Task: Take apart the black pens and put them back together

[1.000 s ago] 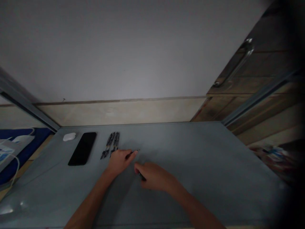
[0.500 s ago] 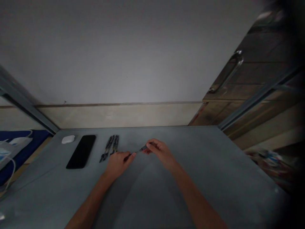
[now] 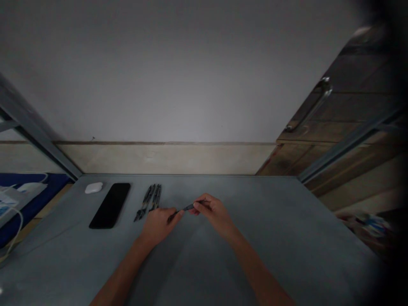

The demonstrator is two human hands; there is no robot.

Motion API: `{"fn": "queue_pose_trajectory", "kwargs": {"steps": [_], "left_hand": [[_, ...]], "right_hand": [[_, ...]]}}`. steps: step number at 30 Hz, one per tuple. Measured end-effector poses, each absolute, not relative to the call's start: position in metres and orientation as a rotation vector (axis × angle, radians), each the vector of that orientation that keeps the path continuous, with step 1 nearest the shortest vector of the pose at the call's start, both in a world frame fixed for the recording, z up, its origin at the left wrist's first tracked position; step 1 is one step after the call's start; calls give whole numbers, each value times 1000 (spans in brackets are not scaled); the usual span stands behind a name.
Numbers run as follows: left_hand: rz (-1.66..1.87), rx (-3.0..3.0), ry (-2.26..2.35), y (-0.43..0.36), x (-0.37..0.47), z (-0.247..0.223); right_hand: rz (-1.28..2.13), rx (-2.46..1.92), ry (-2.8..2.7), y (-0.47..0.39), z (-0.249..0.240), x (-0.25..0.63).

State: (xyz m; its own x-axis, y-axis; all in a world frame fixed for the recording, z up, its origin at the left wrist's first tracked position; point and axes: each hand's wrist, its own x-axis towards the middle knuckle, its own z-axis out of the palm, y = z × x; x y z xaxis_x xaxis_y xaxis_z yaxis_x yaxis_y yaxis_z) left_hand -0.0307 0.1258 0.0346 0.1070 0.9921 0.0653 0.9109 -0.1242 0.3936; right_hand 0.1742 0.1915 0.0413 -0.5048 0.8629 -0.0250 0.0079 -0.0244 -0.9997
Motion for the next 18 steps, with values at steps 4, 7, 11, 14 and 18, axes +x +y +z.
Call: {"fn": "queue_pose_trajectory", "kwargs": {"steps": [4,7,11,14,18], "left_hand": [[450,2138,1818,125,-29,33],[440,2136,1777,126,-29,31],[413,2138,1761,127,-30,30],[372,2153,1733,125,-28,31],[362,2118,1712,124,-24,30]], "right_hand": [[1596,-929,-1584,192,37,174],[1588,-925,-1569,195,34,175],[1598,-915,-1566,194,32,175],[1632,-900,-1596,189,30,171],[1676,-869,-1612,184,27,165]]}}
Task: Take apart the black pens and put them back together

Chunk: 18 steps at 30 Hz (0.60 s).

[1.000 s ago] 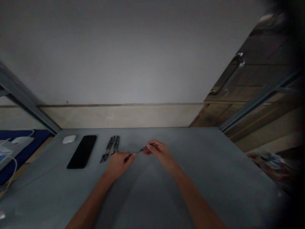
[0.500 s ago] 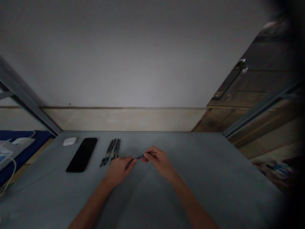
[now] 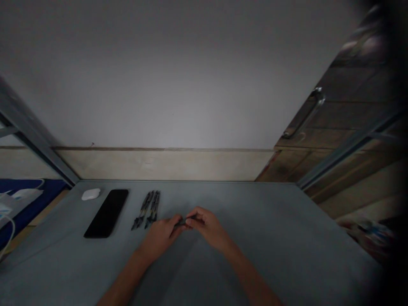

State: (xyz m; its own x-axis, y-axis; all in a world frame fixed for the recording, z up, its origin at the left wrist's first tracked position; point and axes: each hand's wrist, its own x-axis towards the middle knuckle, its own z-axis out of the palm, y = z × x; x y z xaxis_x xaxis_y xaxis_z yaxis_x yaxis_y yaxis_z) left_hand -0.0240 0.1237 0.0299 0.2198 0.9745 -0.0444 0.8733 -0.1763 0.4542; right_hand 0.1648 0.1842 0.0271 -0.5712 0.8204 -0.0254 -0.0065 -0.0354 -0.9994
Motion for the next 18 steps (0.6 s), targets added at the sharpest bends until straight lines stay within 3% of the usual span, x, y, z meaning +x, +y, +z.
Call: {"fn": "queue_pose_trajectory", "kwargs": {"steps": [12,18], "left_hand": [[409,2113,1685,124,-24,25],[397,2132,1642,123,-19,26]], "right_hand": [[1655,-843,-1722,186,20,167],[1300,-1117,-1999,182,21,162]]}}
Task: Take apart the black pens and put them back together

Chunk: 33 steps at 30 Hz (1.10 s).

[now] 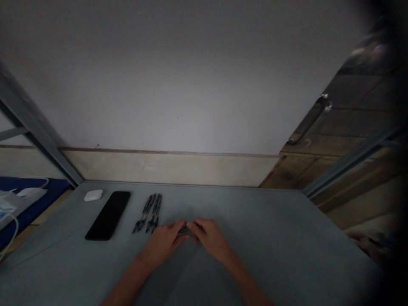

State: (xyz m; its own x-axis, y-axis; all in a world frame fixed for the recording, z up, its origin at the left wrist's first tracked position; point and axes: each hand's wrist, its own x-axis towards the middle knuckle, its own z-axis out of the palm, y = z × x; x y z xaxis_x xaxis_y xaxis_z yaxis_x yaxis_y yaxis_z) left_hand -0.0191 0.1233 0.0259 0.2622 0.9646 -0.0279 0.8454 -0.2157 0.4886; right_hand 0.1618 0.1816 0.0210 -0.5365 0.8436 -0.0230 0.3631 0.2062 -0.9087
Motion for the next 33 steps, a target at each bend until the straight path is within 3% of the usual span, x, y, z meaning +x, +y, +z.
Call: {"fn": "queue_pose_trajectory", "kwargs": {"steps": [12,33], "left_hand": [[405,2150,1645,123,-16,26],[401,2083,1633,124,-13,26]], "right_hand": [[1098,-1111,-2114,185,21,165],[1131,-1062,-2104,183,25,166]]}}
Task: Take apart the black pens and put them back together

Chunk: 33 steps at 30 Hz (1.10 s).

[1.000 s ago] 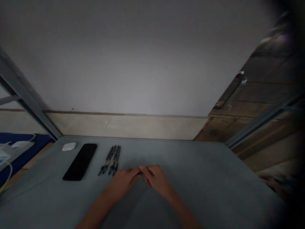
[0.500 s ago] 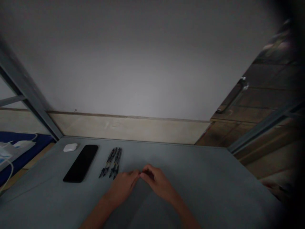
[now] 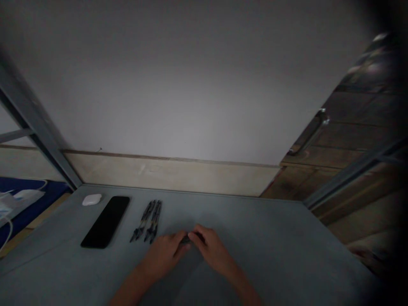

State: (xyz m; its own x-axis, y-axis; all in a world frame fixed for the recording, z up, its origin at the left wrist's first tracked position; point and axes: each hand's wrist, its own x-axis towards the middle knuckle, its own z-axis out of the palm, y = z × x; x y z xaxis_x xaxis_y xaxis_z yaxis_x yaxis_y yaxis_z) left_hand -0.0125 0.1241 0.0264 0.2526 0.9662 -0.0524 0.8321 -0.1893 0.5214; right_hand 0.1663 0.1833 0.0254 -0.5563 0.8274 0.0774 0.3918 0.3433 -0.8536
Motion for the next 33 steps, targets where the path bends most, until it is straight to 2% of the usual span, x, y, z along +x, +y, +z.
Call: {"fn": "queue_pose_trajectory", "kwargs": {"steps": [4,8,14,21,28,33], "left_hand": [[368,2149,1612,123,-10,27],[331,2156,1649,122,-6,26],[434,2076,1654,124,-9,21],[274,2236,1763,122,-5,23],[639,2264,1731,125,-24,35],[886,2193,2133,135,-67,39]], "right_hand": [[1069,-1167,-2098,183,17,160],[1200,-1255,-1979,184,14,159],[1255,-1021,-1977,182,22,163],[1296,-1071,-1871,182,18,158],[1273,-1199,-1730,186,17,159],[1259,-1256,-1593,191,23,165]]}}
